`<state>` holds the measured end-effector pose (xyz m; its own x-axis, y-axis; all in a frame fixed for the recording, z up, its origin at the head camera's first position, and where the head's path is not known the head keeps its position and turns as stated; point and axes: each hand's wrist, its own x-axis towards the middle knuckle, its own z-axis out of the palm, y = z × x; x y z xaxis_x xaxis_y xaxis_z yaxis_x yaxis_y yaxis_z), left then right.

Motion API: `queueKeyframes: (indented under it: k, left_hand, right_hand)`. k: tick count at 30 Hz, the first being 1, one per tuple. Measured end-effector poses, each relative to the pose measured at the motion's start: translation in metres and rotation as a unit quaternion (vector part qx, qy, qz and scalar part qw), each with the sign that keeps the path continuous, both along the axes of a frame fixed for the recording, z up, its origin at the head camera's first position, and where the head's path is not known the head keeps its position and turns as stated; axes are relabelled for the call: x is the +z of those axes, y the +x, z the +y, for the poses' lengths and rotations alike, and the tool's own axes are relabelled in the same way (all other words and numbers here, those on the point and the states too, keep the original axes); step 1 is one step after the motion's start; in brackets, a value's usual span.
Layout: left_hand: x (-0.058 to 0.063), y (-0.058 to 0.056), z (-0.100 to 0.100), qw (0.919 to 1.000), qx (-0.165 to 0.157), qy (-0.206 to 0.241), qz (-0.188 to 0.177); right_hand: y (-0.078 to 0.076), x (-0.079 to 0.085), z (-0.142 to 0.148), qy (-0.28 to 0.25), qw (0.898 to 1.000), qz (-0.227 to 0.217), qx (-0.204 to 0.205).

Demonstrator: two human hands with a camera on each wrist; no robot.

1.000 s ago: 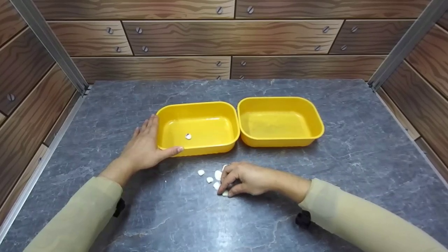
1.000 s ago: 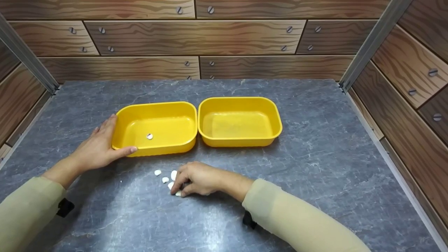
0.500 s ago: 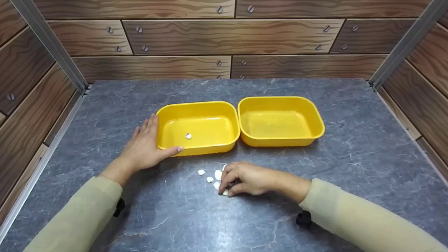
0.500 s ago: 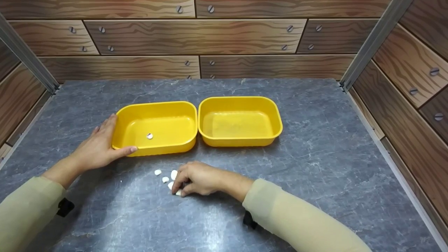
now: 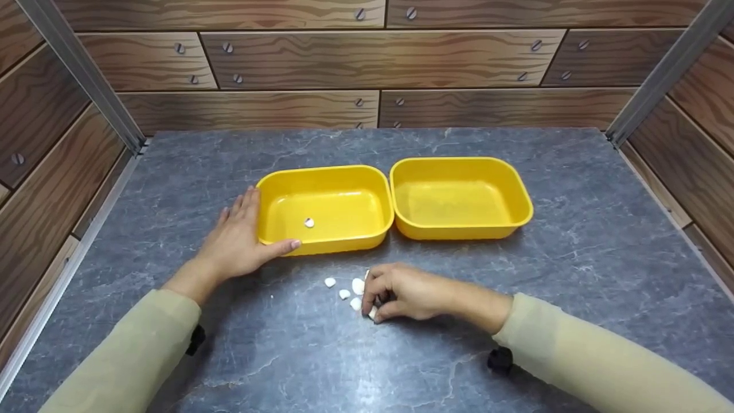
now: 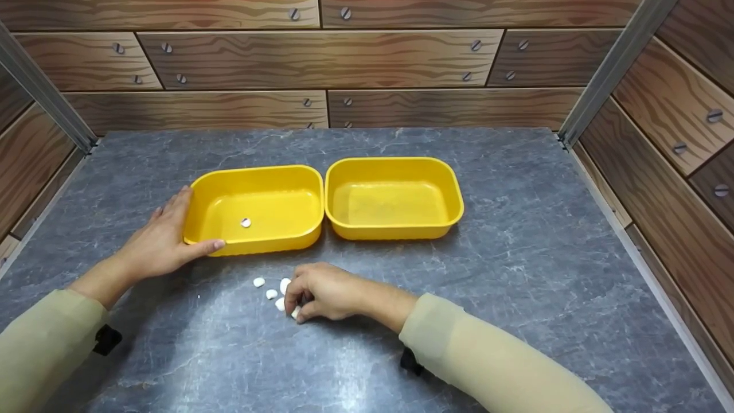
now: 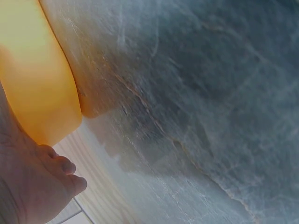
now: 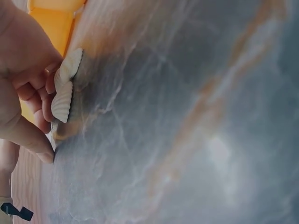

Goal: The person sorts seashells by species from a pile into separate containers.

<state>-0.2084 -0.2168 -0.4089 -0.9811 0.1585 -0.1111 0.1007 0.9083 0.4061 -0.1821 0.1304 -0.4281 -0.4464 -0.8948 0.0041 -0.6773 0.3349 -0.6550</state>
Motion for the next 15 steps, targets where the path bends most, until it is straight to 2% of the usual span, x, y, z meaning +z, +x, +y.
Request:
queueKeyframes:
  k: [10, 15]
  left_hand:
    - [-0.0003, 0.0003, -0.0002, 1.0, -0.002, -0.001, -0.001]
    - [-0.0003, -0.0001, -0.0004, 1.0, -0.002, -0.002, -0.001]
  right_hand:
    - [0.0014, 0.0019, 0.0015, -0.007, 0.999, 0.034, 0.015]
    - [0.0012, 0.0021, 0.0015, 0.0, 1.0, 0.027, 0.015]
